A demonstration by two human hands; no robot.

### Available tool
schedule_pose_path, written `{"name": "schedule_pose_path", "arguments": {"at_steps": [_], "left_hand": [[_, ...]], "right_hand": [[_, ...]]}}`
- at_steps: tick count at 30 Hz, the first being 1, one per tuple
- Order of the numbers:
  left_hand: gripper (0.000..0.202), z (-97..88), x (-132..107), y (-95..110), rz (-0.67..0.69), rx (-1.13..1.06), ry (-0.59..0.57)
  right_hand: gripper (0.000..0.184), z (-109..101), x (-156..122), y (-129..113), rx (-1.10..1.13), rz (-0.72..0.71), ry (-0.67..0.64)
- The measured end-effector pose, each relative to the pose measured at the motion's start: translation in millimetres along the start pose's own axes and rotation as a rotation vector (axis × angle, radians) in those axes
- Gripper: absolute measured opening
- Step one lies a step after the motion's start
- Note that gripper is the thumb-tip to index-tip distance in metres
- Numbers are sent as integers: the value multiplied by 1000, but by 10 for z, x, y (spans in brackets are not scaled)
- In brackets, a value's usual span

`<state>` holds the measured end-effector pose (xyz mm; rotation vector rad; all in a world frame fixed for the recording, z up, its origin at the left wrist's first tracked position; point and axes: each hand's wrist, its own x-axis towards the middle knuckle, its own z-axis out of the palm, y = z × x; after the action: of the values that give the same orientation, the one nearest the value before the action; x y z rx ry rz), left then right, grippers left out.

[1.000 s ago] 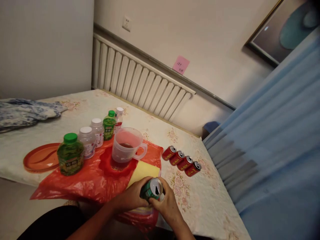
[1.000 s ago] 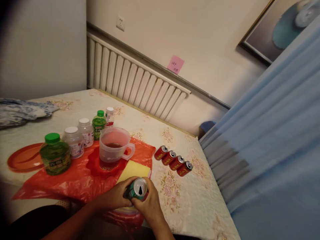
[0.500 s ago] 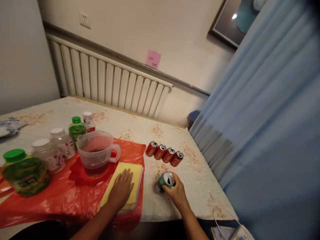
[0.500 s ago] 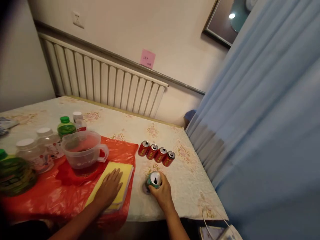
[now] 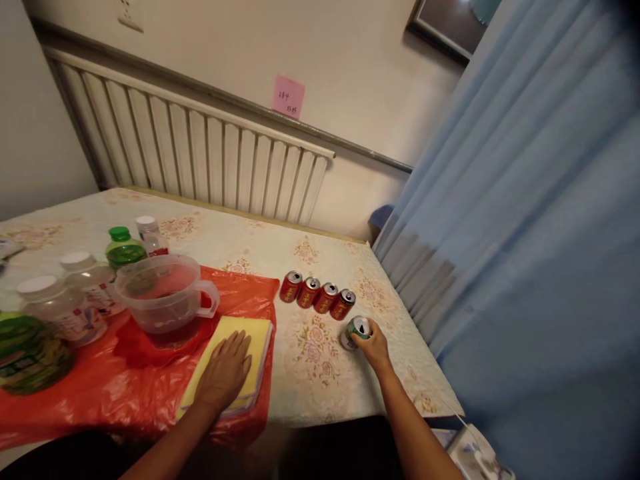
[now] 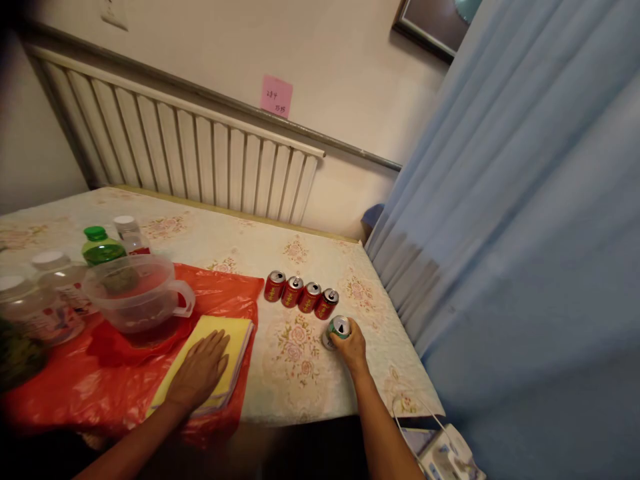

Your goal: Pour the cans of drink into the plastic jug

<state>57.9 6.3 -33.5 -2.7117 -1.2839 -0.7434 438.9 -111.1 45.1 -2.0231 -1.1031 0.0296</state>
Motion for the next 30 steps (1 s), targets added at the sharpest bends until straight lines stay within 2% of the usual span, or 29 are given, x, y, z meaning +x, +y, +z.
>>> {"name": "schedule_pose_path", "arguments": {"at_steps": [9, 16, 23, 30], "left_hand": [[46, -17, 12, 2, 8, 15, 3], [46, -23, 26, 2, 5, 35, -25], [47, -28, 35, 2, 12, 78, -59], [48, -21, 38, -3, 19, 84, -49]], "right_hand": [[60, 110, 284, 286, -9, 44, 43], [57, 190, 408, 354, 4, 40, 33], [63, 268, 506, 417, 19, 49, 45], [63, 277, 526, 414, 71, 59, 50]]}}
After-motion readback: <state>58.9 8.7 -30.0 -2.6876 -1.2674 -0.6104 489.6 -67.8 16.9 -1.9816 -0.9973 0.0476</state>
